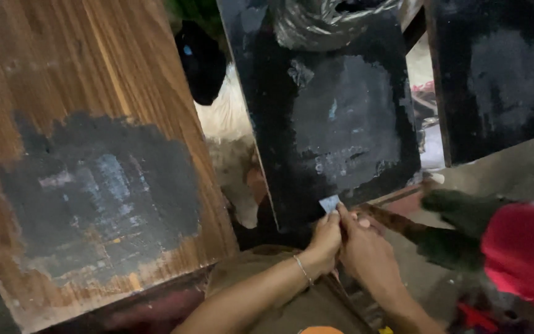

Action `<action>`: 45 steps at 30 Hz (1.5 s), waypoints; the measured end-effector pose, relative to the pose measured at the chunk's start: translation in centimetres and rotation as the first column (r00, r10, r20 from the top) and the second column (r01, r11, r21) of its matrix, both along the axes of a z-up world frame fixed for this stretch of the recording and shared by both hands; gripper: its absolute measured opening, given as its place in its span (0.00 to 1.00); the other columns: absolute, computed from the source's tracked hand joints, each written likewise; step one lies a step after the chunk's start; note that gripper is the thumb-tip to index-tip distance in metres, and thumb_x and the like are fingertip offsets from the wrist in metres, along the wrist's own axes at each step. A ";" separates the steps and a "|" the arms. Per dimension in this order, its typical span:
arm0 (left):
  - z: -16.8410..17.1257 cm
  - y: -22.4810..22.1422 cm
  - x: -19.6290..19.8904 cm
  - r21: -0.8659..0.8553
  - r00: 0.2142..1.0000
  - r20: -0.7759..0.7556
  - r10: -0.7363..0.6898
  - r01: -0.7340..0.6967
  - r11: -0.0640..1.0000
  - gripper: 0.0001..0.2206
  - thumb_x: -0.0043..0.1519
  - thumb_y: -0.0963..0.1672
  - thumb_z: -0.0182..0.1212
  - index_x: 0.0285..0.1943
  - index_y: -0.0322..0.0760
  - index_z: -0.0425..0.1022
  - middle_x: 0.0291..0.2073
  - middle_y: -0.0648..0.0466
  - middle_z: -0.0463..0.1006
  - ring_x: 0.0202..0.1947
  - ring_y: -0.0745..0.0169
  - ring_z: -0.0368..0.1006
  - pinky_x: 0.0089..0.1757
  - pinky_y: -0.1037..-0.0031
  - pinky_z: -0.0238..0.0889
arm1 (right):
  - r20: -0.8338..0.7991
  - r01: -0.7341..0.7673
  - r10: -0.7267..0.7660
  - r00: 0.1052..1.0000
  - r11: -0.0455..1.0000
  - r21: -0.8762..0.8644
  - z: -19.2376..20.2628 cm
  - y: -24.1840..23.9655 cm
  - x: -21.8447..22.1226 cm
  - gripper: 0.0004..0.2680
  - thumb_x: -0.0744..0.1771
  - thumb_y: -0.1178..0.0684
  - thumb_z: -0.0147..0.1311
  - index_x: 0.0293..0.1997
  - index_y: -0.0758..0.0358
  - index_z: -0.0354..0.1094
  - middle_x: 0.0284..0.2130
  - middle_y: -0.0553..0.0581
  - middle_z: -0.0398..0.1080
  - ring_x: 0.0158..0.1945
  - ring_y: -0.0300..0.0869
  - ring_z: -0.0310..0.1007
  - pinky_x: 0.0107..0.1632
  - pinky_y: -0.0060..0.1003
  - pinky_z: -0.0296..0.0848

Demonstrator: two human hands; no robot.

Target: Using a hand scraper to remove residue from printing boards in a screen printing facility.

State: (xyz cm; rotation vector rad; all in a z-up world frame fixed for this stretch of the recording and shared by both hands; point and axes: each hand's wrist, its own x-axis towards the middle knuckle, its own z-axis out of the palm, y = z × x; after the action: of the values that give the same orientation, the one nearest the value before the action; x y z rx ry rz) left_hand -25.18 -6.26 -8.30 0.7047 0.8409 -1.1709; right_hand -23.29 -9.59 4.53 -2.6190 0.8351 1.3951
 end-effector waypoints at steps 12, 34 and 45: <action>4.7 2.8 19.7 0.273 0.952 0.295 -0.079 -0.005 0.962 0.22 0.67 0.50 0.41 0.40 0.46 0.88 0.40 0.53 0.86 0.51 0.52 0.80 0.50 0.63 0.69 | 0.015 -0.283 0.284 0.959 0.958 -0.056 0.6 2.8 19.6 0.29 0.64 0.55 0.46 0.78 0.48 0.48 0.45 0.70 0.77 0.49 0.64 0.80 0.47 0.60 0.78; 3.4 -3.9 6.6 0.135 0.948 -0.045 -0.315 0.318 0.938 0.20 0.66 0.59 0.48 0.39 0.48 0.76 0.33 0.54 0.79 0.33 0.61 0.75 0.29 0.68 0.64 | 0.123 -0.186 0.166 0.978 0.967 0.175 -5.5 -11.4 -4.1 0.40 0.62 0.50 0.61 0.80 0.32 0.30 0.44 0.62 0.72 0.32 0.56 0.77 0.36 0.48 0.71; 1.5 -4.0 6.1 0.314 0.950 0.085 -0.299 0.259 0.913 0.13 0.63 0.44 0.46 0.34 0.37 0.78 0.33 0.55 0.82 0.35 0.66 0.72 0.36 0.70 0.63 | -0.117 0.065 -0.048 0.992 0.987 0.148 -4.9 -8.3 2.5 0.33 0.66 0.54 0.46 0.81 0.33 0.30 0.44 0.69 0.72 0.39 0.64 0.76 0.39 0.54 0.67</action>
State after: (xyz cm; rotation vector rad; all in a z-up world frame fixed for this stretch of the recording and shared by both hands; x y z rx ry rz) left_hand -19.12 -10.24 -6.83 1.1729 0.8323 -1.2472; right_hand -20.82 -17.89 -0.37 -2.4051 0.7746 1.5385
